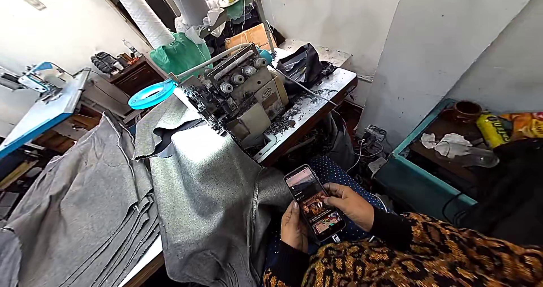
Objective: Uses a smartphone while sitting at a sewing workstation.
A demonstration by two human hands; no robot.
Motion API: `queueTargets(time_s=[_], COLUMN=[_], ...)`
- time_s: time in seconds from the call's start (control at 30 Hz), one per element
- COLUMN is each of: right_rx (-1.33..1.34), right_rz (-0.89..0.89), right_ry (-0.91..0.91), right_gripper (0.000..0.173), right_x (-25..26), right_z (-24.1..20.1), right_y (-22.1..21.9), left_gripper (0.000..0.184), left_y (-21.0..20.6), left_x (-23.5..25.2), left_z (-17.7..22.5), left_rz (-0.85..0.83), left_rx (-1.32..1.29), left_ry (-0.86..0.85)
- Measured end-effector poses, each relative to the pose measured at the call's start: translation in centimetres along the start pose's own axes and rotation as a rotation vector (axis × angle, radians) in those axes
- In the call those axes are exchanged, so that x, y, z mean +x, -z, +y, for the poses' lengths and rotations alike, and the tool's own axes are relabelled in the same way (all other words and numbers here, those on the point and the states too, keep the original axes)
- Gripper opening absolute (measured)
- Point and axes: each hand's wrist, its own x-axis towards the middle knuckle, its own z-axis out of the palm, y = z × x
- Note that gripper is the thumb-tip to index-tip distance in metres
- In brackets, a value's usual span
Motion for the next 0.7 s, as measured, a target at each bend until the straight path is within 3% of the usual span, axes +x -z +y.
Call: queueTargets(time_s=[0.17,0.33,0.43,0.53,0.7], right_rx=[-0.016,-0.257,-0.203,-0.086,-0.012], right_rz=[0.016,0.107,0.027,-0.075,-0.031], right_ry=[0.039,0.129,0.111,0.097,0.088], right_gripper=[0.017,0.033,0.027,0.044,0.026], right_x=[0.0,1.2,1.4,1.1,1.4], right_z=[-0.5,-2.3,-2.4,-2.0,-2.8], right_y=[0.4,1.1,1.1,1.2,1.2], left_gripper=[0.035,0.036,0.035,0.036,0.036], left_y=[-0.1,-0.1,0.0,0.1,-0.1], left_x=[-0.5,-0.9,-0.8,-0.5,-0.5], left_z=[0.1,0.2,0.0,0.0,0.0], left_rz=[-0.064,-0.191,-0.169,-0.142,-0.130], left_rx=[0.003,0.089,0.098,0.076,0.051], left_ry=[-0.059,-0.115,-0.114,-0.103,-0.056])
